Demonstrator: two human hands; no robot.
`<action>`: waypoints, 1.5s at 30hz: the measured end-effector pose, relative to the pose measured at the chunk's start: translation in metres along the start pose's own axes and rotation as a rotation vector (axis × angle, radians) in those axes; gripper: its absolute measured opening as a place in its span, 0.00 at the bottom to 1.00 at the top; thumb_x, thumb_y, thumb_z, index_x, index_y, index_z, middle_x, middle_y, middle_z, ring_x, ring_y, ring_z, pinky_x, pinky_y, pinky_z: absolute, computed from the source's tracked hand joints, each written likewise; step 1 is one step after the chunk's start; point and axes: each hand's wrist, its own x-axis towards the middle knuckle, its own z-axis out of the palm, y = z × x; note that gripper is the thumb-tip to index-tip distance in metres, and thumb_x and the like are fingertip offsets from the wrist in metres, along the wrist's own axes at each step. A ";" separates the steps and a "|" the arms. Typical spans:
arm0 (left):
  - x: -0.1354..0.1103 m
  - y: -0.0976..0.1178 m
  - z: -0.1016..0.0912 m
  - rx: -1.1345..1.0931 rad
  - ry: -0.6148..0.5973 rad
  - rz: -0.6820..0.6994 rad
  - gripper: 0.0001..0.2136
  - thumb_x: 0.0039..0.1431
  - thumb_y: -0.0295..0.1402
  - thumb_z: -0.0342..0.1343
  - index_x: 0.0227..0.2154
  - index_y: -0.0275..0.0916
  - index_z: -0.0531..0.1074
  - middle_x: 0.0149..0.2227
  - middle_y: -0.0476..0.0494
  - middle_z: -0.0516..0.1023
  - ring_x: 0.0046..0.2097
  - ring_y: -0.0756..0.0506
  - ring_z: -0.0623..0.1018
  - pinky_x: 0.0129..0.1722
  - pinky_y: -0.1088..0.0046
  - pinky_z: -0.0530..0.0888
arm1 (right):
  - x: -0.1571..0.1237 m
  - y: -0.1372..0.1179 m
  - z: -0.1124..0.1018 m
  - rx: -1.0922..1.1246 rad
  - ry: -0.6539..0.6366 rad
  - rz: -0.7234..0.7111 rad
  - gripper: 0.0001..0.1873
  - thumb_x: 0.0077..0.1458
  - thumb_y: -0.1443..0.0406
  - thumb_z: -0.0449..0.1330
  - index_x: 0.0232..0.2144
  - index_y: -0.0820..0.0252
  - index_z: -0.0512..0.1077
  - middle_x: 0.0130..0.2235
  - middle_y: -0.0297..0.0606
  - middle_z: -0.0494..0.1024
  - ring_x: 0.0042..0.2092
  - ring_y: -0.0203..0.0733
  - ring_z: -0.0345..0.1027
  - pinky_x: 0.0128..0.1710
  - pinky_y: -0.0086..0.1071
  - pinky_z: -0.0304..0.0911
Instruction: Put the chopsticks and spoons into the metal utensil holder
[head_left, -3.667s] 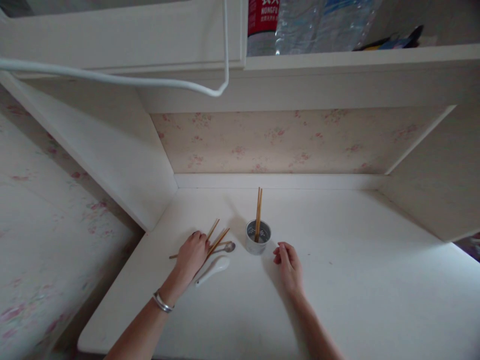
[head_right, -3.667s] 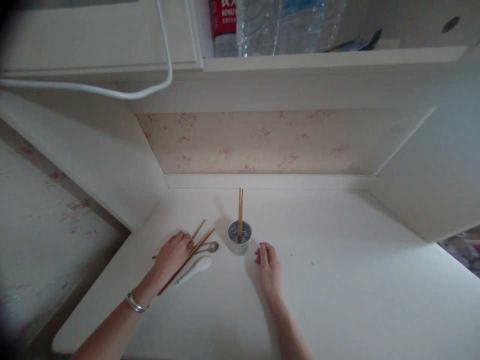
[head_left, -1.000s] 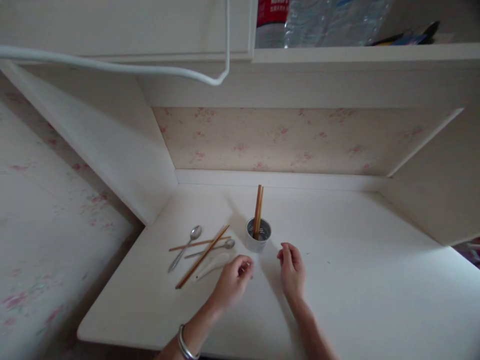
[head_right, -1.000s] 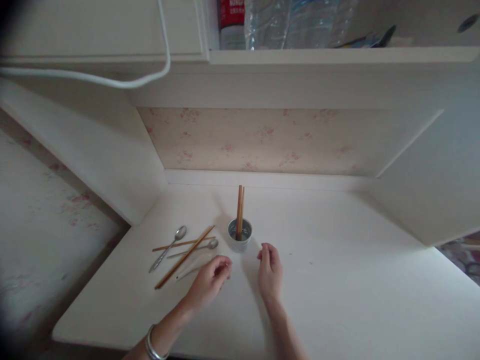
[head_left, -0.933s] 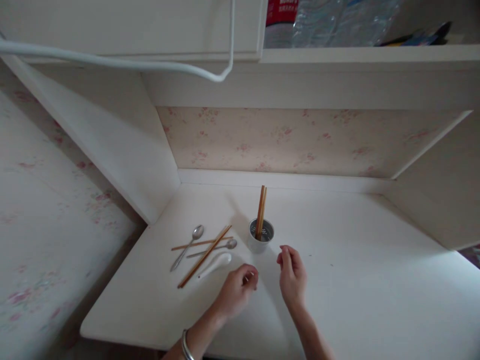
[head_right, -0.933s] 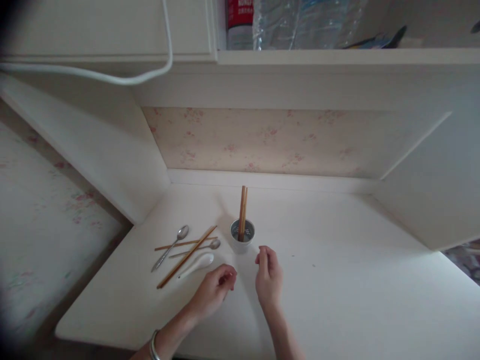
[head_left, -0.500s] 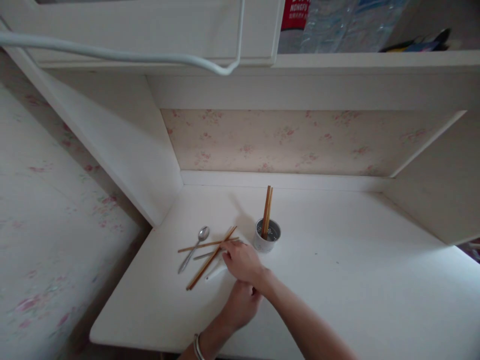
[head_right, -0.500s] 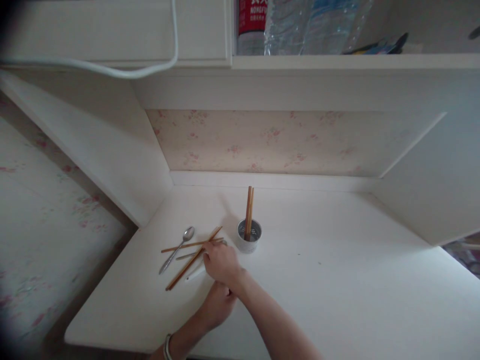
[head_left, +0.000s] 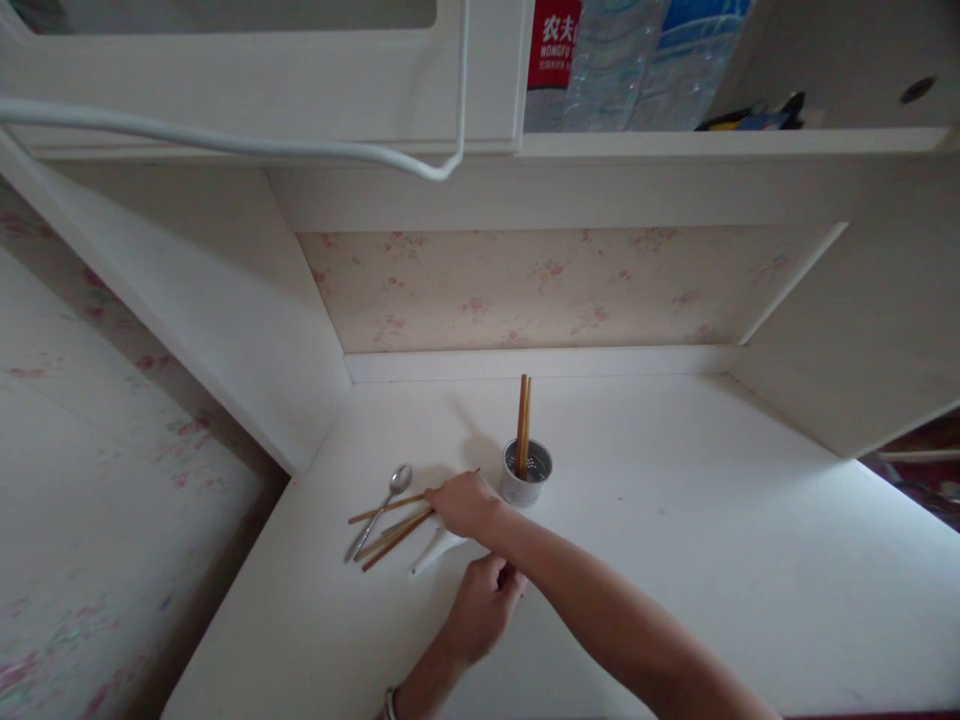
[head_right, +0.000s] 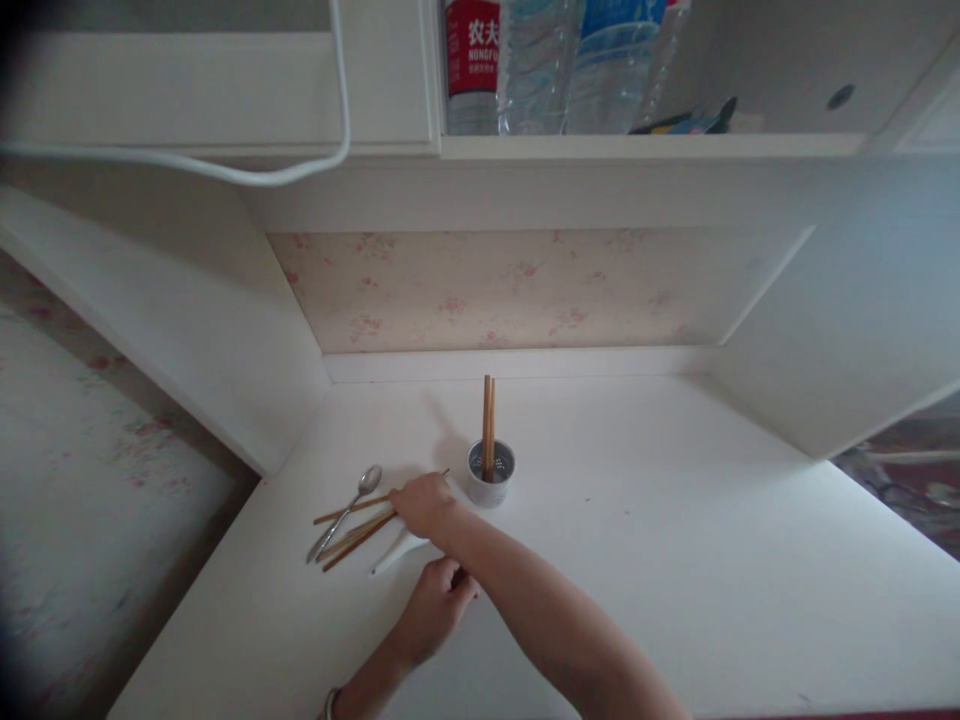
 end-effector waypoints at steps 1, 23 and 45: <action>0.000 0.000 0.000 0.004 0.002 -0.003 0.11 0.59 0.36 0.47 0.24 0.40 0.68 0.25 0.47 0.74 0.29 0.47 0.70 0.30 0.72 0.62 | -0.002 0.000 -0.002 -0.003 0.006 0.002 0.12 0.58 0.70 0.55 0.44 0.61 0.73 0.37 0.50 0.82 0.40 0.54 0.78 0.37 0.46 0.71; -0.001 -0.005 0.003 -0.171 -0.047 0.041 0.13 0.62 0.41 0.49 0.37 0.38 0.73 0.27 0.48 0.74 0.31 0.48 0.72 0.32 0.75 0.66 | -0.096 0.058 -0.066 1.384 1.114 0.162 0.10 0.60 0.60 0.58 0.44 0.55 0.67 0.38 0.35 0.80 0.38 0.39 0.77 0.41 0.37 0.73; -0.002 -0.001 0.002 -0.070 -0.032 0.062 0.13 0.63 0.39 0.48 0.37 0.38 0.74 0.27 0.48 0.75 0.30 0.49 0.73 0.32 0.76 0.66 | -0.066 0.143 -0.021 1.210 0.944 0.514 0.18 0.54 0.51 0.60 0.39 0.58 0.75 0.38 0.42 0.82 0.38 0.45 0.78 0.37 0.38 0.74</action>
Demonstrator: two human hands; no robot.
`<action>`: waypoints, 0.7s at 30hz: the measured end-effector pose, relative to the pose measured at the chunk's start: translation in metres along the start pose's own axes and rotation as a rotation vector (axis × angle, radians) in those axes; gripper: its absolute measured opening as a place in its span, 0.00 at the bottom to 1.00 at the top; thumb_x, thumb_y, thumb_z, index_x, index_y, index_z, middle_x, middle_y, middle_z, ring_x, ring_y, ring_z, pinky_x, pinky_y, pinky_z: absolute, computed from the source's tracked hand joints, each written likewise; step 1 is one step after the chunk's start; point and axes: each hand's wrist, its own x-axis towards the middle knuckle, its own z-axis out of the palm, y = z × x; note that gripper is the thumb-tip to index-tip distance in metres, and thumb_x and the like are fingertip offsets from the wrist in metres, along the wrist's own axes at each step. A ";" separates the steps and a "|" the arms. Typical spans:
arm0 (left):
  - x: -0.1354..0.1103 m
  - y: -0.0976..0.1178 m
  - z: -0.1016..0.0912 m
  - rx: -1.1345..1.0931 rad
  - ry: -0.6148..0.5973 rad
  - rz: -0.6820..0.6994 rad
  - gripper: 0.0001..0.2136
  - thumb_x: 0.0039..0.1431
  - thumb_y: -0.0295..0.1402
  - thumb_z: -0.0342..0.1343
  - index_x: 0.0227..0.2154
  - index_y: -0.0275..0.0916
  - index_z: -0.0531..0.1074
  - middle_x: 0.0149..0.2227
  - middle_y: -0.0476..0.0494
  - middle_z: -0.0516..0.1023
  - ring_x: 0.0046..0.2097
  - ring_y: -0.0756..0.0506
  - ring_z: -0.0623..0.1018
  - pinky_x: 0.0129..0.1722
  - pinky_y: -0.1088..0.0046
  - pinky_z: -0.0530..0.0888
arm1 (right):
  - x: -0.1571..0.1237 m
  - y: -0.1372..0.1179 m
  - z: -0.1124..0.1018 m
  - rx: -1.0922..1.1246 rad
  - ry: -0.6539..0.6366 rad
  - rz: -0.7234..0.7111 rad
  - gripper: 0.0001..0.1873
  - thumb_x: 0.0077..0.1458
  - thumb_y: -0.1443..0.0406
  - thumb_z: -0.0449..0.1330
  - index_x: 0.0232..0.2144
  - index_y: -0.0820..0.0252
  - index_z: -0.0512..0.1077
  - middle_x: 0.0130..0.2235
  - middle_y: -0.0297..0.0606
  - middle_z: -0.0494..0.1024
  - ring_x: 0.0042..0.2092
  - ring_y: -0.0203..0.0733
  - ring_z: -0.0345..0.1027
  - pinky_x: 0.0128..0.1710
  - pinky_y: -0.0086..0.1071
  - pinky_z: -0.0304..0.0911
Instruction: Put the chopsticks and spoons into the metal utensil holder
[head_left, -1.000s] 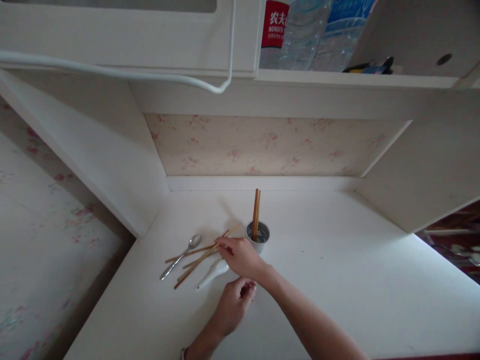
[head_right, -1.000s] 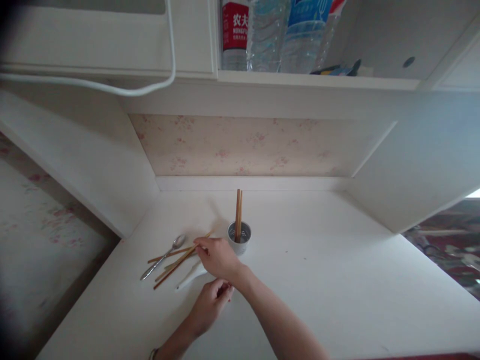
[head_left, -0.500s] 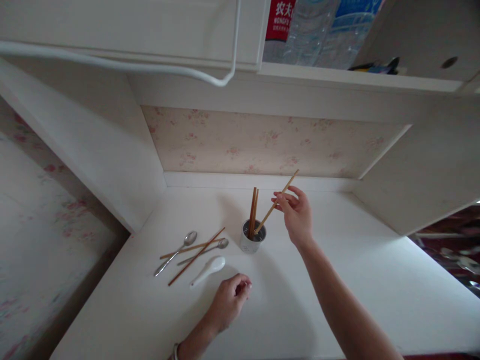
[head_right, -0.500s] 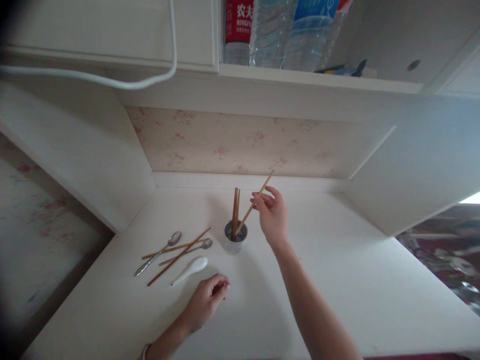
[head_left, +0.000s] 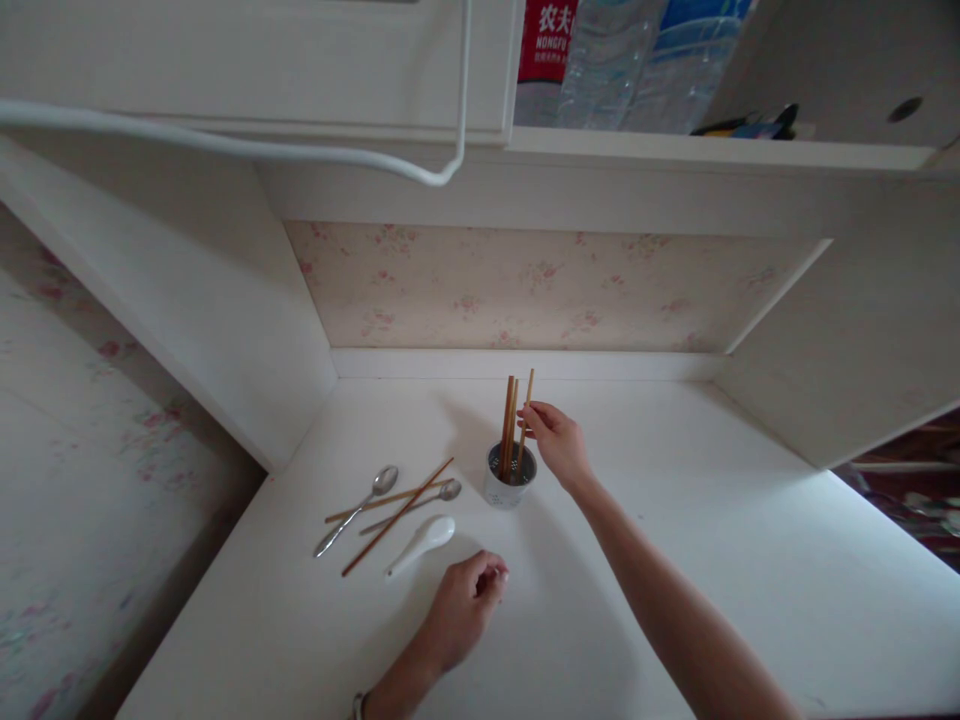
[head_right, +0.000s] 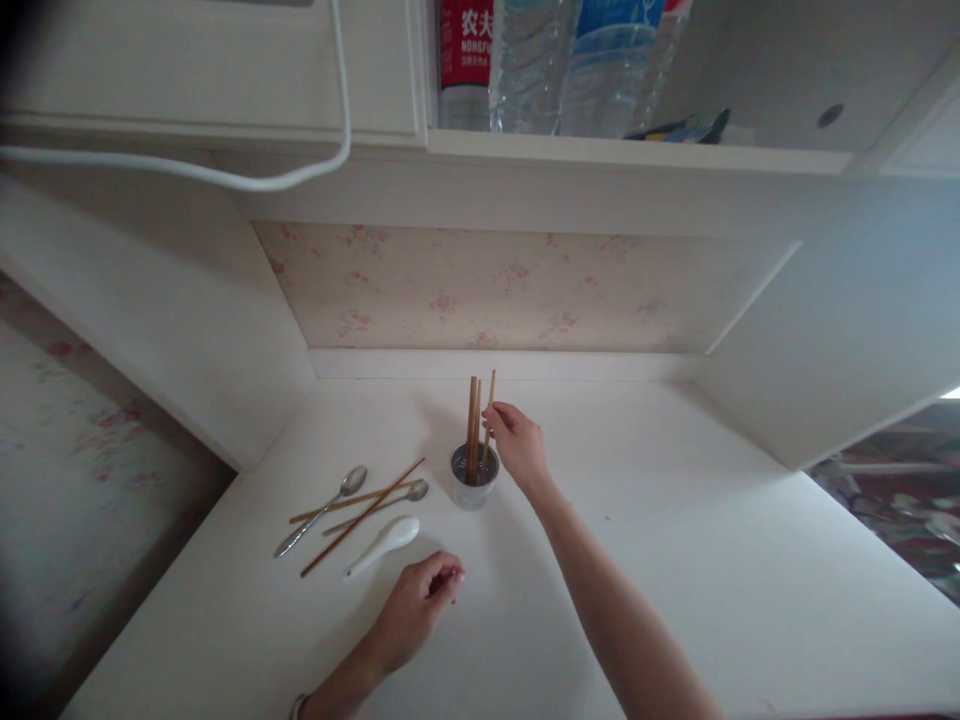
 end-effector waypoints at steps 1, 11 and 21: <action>0.000 0.000 0.000 -0.001 -0.001 -0.002 0.13 0.63 0.39 0.48 0.37 0.38 0.74 0.27 0.48 0.75 0.30 0.49 0.72 0.32 0.76 0.66 | 0.000 0.002 0.001 -0.011 -0.006 0.002 0.18 0.54 0.51 0.60 0.39 0.58 0.76 0.38 0.41 0.82 0.38 0.45 0.78 0.37 0.38 0.74; 0.000 -0.002 0.001 -0.005 0.004 0.000 0.11 0.63 0.37 0.48 0.36 0.38 0.74 0.26 0.49 0.74 0.30 0.49 0.71 0.31 0.76 0.65 | -0.002 0.013 0.003 -0.092 -0.058 -0.007 0.18 0.56 0.51 0.58 0.39 0.55 0.77 0.36 0.37 0.82 0.37 0.44 0.77 0.39 0.37 0.74; 0.001 -0.003 0.002 -0.002 -0.002 0.000 0.11 0.62 0.37 0.49 0.36 0.38 0.74 0.26 0.49 0.74 0.30 0.49 0.71 0.31 0.76 0.65 | -0.006 0.021 0.006 -0.103 -0.052 0.002 0.17 0.55 0.51 0.59 0.40 0.53 0.78 0.37 0.35 0.82 0.39 0.45 0.77 0.41 0.38 0.72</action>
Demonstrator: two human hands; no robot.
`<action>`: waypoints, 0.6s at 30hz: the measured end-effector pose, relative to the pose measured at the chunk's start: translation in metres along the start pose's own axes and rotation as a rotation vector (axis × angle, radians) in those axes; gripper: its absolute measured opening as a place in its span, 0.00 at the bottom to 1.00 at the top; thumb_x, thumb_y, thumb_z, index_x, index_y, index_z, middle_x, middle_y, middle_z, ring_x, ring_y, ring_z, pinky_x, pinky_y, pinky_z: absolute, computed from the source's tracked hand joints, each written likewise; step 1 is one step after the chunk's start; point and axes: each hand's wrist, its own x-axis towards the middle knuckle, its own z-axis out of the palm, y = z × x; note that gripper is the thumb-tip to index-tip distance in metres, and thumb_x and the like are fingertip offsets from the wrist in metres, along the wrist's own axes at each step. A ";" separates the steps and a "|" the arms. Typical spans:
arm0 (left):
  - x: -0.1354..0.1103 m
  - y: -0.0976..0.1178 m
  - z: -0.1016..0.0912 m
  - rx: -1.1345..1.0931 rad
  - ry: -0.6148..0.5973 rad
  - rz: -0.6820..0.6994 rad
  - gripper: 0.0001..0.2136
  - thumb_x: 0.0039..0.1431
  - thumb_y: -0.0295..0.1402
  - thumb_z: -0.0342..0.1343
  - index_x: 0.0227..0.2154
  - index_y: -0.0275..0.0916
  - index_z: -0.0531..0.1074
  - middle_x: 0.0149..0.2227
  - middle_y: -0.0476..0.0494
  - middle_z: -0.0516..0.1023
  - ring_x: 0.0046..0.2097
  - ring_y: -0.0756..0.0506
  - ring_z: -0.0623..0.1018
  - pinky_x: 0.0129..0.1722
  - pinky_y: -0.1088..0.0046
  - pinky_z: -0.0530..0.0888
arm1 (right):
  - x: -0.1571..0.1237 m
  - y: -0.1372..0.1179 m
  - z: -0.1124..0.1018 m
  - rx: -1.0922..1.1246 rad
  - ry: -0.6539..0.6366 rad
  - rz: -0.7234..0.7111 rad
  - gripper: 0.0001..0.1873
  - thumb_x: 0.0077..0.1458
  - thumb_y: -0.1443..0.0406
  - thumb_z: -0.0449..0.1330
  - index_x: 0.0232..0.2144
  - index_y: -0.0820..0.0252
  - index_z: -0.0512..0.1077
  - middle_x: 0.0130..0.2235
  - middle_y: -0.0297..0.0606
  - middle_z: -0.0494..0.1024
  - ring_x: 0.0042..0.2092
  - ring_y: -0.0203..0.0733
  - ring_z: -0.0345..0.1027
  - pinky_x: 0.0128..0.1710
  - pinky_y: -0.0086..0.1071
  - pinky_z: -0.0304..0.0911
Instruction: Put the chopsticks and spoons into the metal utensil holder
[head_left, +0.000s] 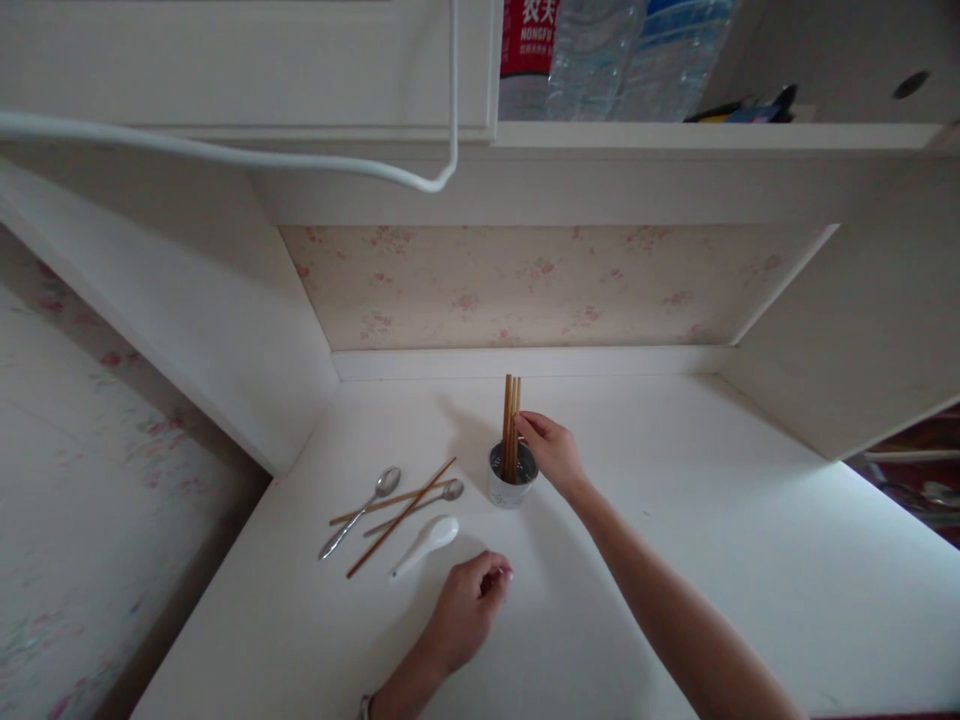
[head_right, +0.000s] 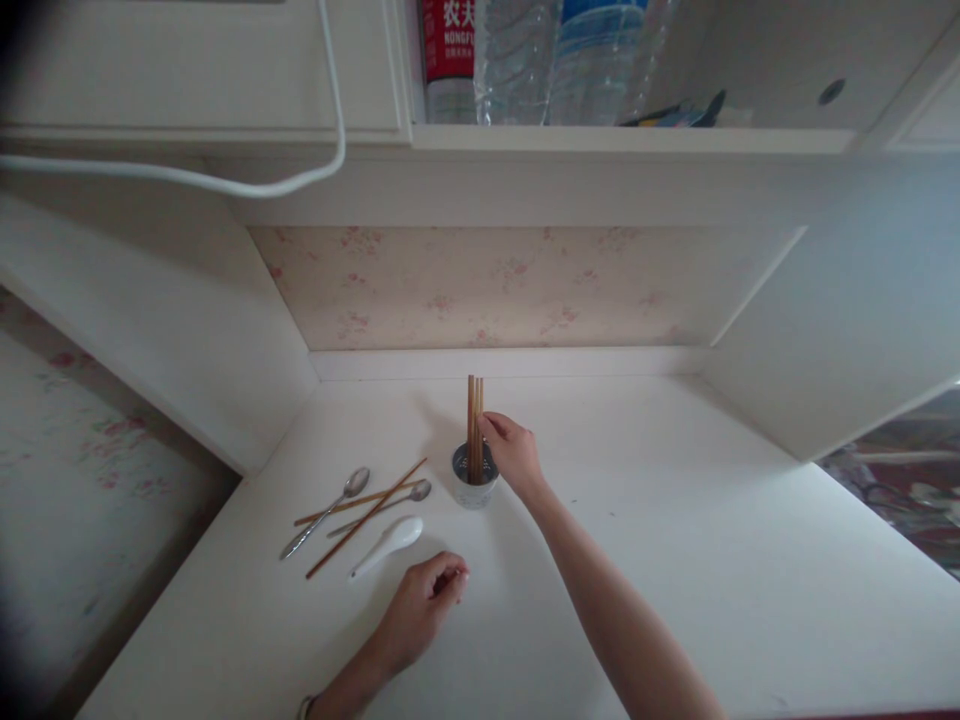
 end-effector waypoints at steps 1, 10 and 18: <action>0.000 0.000 0.000 -0.003 -0.001 0.001 0.11 0.62 0.37 0.49 0.36 0.37 0.74 0.26 0.49 0.74 0.30 0.49 0.71 0.31 0.76 0.65 | -0.001 0.000 0.000 0.002 0.000 0.001 0.17 0.55 0.51 0.59 0.40 0.53 0.78 0.38 0.36 0.82 0.40 0.46 0.76 0.43 0.38 0.72; -0.004 0.004 0.001 -0.069 0.001 -0.036 0.11 0.61 0.39 0.51 0.35 0.37 0.73 0.25 0.49 0.73 0.29 0.49 0.72 0.30 0.76 0.66 | -0.028 0.006 -0.013 0.188 0.030 0.084 0.25 0.57 0.47 0.55 0.47 0.57 0.73 0.46 0.44 0.80 0.46 0.48 0.74 0.45 0.40 0.70; 0.005 0.031 -0.078 0.336 0.282 0.061 0.13 0.64 0.40 0.47 0.37 0.40 0.74 0.35 0.44 0.80 0.35 0.46 0.77 0.38 0.72 0.71 | -0.073 0.046 -0.016 0.254 0.006 -0.004 0.31 0.58 0.49 0.56 0.60 0.48 0.57 0.61 0.44 0.64 0.60 0.49 0.61 0.59 0.48 0.59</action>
